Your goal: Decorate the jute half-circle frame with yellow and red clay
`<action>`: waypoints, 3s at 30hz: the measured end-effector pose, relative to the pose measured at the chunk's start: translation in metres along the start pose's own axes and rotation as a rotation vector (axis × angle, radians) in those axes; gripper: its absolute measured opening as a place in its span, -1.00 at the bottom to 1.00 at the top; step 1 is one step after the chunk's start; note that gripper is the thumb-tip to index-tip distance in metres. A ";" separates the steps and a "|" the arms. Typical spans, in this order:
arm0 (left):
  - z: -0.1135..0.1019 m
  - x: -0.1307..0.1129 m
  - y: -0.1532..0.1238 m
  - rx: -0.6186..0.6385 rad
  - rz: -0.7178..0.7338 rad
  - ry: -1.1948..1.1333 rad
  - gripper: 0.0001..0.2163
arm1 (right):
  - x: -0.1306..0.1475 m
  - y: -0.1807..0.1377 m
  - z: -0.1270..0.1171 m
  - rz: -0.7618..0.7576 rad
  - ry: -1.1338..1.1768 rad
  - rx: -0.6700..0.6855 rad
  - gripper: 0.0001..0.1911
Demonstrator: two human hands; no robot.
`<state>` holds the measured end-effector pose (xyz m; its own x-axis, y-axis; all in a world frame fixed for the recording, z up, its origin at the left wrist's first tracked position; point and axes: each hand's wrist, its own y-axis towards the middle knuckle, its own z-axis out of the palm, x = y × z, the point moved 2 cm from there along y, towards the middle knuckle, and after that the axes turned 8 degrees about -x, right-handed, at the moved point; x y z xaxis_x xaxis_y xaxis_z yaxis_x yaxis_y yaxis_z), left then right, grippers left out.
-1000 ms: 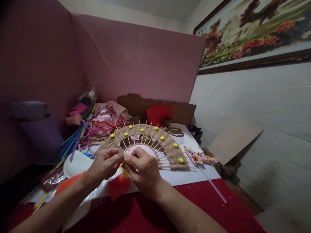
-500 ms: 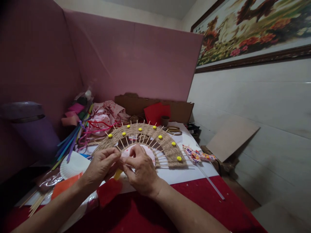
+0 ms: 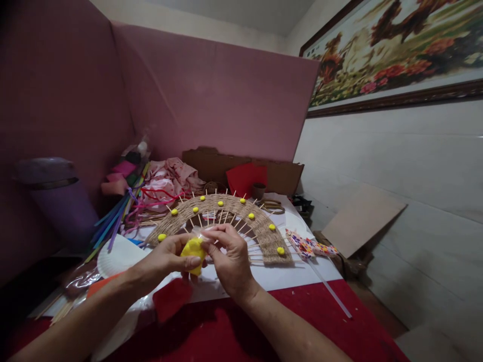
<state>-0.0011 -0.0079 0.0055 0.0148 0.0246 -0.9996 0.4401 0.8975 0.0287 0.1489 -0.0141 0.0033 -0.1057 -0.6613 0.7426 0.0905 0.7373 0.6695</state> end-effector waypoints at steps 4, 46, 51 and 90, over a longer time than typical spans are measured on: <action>0.000 0.001 -0.001 -0.014 0.049 -0.046 -0.66 | 0.003 0.001 -0.004 -0.059 -0.120 -0.042 -0.88; 0.006 -0.013 -0.007 -0.044 0.140 -0.019 -0.69 | 0.007 -0.003 0.004 0.123 0.149 0.248 -0.81; 0.006 -0.013 -0.007 -0.082 0.123 0.006 -0.68 | 0.015 -0.002 0.007 0.085 0.138 0.318 -0.81; 0.008 -0.005 -0.002 -0.163 0.090 -0.099 -0.73 | 0.003 0.000 0.001 0.244 0.233 -0.022 -0.85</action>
<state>0.0052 -0.0133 0.0106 0.1392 0.0717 -0.9877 0.2818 0.9533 0.1089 0.1472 -0.0154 0.0055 0.1503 -0.4810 0.8637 0.1068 0.8764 0.4695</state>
